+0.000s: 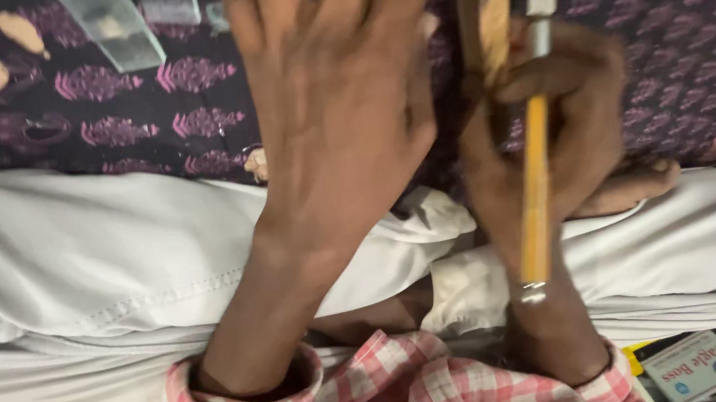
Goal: The person sits cross-legged on a patterned mat and uses a glass cutter and a wooden straightedge to score and snap rectangular glass pieces. They repeatedly align the straightedge, score the glass, and break off strips, placing finished pieces aside.
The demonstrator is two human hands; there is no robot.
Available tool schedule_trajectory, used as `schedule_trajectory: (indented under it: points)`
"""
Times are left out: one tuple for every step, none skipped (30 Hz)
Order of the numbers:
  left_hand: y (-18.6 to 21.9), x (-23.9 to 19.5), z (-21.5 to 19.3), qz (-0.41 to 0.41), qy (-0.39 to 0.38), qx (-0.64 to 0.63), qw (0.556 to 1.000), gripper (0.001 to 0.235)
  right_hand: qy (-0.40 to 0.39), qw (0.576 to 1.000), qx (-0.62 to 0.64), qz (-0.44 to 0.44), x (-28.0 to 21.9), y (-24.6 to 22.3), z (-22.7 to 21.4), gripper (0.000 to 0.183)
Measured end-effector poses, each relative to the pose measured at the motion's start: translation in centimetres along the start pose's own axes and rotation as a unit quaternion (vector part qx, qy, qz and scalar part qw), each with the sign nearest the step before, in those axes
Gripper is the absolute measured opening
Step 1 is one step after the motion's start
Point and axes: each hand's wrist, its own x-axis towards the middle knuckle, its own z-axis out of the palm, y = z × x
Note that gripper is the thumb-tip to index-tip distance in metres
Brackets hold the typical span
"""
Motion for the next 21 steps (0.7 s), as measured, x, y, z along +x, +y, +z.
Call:
schedule_trajectory:
  points:
    - [-0.1,0.0,0.2,-0.003,0.007,0.013,1.000,0.053,-0.010,1.000,0.009,0.016,0.0,0.3,-0.2,0.029]
    - [0.0,-0.1,0.5,-0.006,0.014,0.025,1.000,0.053,-0.015,1.000,0.010,0.016,0.1,0.6,-0.2,0.029]
    - [0.0,0.0,0.7,-0.007,0.023,0.035,0.999,0.052,-0.019,1.000,0.011,0.015,0.2,0.8,-0.2,0.029]
    - [0.0,0.0,1.0,-0.007,0.032,0.043,0.999,0.051,-0.019,1.000,0.004,-0.002,0.3,1.0,-0.1,0.029]
    - [0.1,0.0,1.3,-0.005,0.036,0.053,0.998,0.051,-0.016,1.000,-0.003,-0.012,0.2,1.0,0.1,0.031]
    - [0.2,0.0,1.6,-0.009,0.043,0.061,0.997,0.051,-0.018,0.999,-0.010,-0.026,0.3,1.1,0.2,0.032]
    - [0.2,-0.1,1.9,-0.010,0.046,0.071,0.996,0.051,-0.018,0.999,-0.016,-0.033,0.3,1.1,0.4,0.033]
    - [0.2,-0.3,2.1,-0.011,0.046,0.074,0.996,0.051,-0.019,0.999,-0.011,-0.031,0.2,1.0,0.4,0.034]
    - [0.1,-0.4,2.2,-0.012,0.048,0.078,0.996,0.052,-0.019,0.999,-0.006,-0.029,0.2,1.0,0.6,0.035]
    - [0.1,-0.6,2.3,-0.013,0.048,0.075,0.996,0.052,-0.020,1.000,0.010,-0.019,0.2,1.0,0.6,0.035]
    - [0.1,-0.7,2.4,-0.013,0.044,0.074,0.996,0.050,-0.022,0.999,0.017,-0.016,0.2,1.0,0.7,0.034]
    - [0.0,-0.7,2.4,-0.014,0.041,0.073,0.996,0.049,-0.024,0.999,0.024,-0.014,0.3,1.0,0.8,0.034]
    - [0.0,-0.8,2.4,-0.015,0.032,0.075,0.997,0.045,-0.026,0.999,0.022,-0.018,0.3,1.0,0.8,0.033]
    - [0.1,-0.9,2.5,-0.016,0.030,0.078,0.996,0.043,-0.026,0.999,0.023,-0.016,0.3,1.0,0.8,0.033]
    - [0.2,-0.9,2.5,-0.016,0.029,0.081,0.996,0.042,-0.027,0.999,0.024,-0.013,0.2,1.1,0.9,0.032]
    - [0.3,-1.0,2.6,-0.015,0.034,0.086,0.996,0.043,-0.025,0.999,0.029,-0.005,0.1,1.1,0.9,0.031]
    - [0.3,-0.9,2.8,-0.015,0.037,0.087,0.995,0.043,-0.025,0.999,0.032,0.000,0.1,1.2,0.9,0.031]
    - [0.3,-0.9,2.9,-0.014,0.040,0.087,0.995,0.043,-0.024,0.999,0.035,0.004,0.0,1.3,0.9,0.030]
    - [0.3,-0.9,3.1,-0.016,0.040,0.085,0.995,0.042,-0.025,0.999,0.038,0.005,-0.1,1.3,0.9,0.030]
    - [0.3,-1.0,3.2,-0.017,0.041,0.085,0.995,0.042,-0.023,0.999,0.042,0.006,-0.2,1.4,0.9,0.030]
    - [0.3,-1.0,3.3,-0.017,0.042,0.086,0.995,0.042,-0.022,0.999,0.046,0.007,-0.2,1.5,0.9,0.030]
